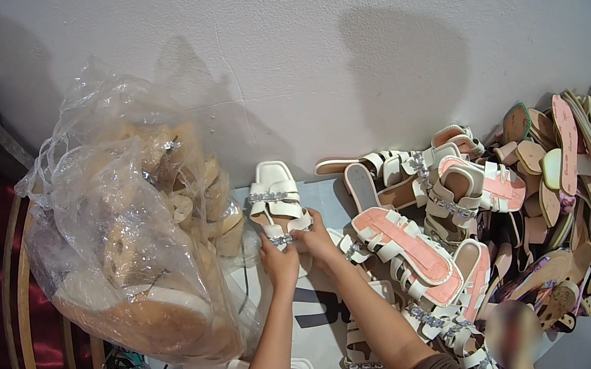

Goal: Organize shoe soles from a plastic bag and sort finished sandal components on a workbench.

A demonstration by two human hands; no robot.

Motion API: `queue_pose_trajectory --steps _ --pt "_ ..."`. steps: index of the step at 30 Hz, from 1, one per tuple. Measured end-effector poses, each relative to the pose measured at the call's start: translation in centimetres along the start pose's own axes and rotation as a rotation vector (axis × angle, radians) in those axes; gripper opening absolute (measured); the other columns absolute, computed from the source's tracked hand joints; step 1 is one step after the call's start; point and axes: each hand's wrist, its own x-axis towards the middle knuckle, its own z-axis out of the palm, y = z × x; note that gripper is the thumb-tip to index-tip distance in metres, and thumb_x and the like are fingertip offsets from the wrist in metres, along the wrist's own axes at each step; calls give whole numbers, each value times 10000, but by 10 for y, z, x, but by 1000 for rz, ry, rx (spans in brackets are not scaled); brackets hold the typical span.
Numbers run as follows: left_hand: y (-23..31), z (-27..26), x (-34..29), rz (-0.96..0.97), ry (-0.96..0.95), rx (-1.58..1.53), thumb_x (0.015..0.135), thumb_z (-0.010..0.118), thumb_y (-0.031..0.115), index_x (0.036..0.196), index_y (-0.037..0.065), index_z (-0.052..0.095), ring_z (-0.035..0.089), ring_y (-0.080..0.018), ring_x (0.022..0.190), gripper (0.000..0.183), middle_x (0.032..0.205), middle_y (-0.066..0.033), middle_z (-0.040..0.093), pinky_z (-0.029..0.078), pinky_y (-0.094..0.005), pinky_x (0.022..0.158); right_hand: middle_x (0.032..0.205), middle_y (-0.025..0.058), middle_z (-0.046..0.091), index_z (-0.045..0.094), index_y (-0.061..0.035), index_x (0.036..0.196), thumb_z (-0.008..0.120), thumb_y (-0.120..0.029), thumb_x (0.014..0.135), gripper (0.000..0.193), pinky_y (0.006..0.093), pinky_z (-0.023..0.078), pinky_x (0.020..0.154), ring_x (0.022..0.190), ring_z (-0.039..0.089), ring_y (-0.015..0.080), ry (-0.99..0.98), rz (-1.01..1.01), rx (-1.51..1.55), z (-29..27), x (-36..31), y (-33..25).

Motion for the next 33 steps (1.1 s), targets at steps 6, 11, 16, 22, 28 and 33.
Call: queue_pose_trajectory --steps 6,11,16,22,28,33 --pt "-10 -4 -19 93 36 89 774 481 124 1309 -88 232 276 -427 1233 627 1315 -303 264 243 -428 1025 1138 300 475 248 -4 1308 567 -48 752 642 371 389 884 1037 500 362 73 -126 -456 16 -16 3" --pt "-10 -8 -22 58 12 50 779 484 139 1304 -97 231 256 -423 1247 629 1327 -304 245 234 -419 1034 1100 283 499 264 -14 1300 565 -32 741 636 362 404 856 999 522 345 -34 -124 -493 7 -4 4" --pt "-1 -12 -25 76 4 99 800 481 169 1304 -97 229 242 -422 1256 623 1332 -305 237 224 -415 1041 1127 256 497 278 -17 1284 562 -19 739 615 363 405 863 1015 518 341 9 -107 -344 15 -5 12" --pt "0 -23 -46 141 -43 38 830 487 157 1297 -101 242 247 -402 1259 587 1334 -290 258 216 -395 1044 1174 326 395 300 -15 1318 592 -164 754 653 444 338 938 1078 409 476 91 -191 -798 20 -20 -1" --pt "-1 -40 -119 335 -160 68 777 508 54 1306 -41 244 275 -387 1242 599 1324 -251 266 245 -392 1030 1344 236 283 358 -51 1303 578 -286 789 607 452 296 988 1201 331 414 21 -691 -1254 -7 -43 9" --pt "-7 -91 -180 551 -255 43 784 480 68 1295 -2 290 333 -399 1198 550 1296 -243 312 287 -426 1001 1319 259 313 326 -39 1313 505 -205 835 537 434 290 999 1202 322 421 56 -864 -1068 -16 -80 3"
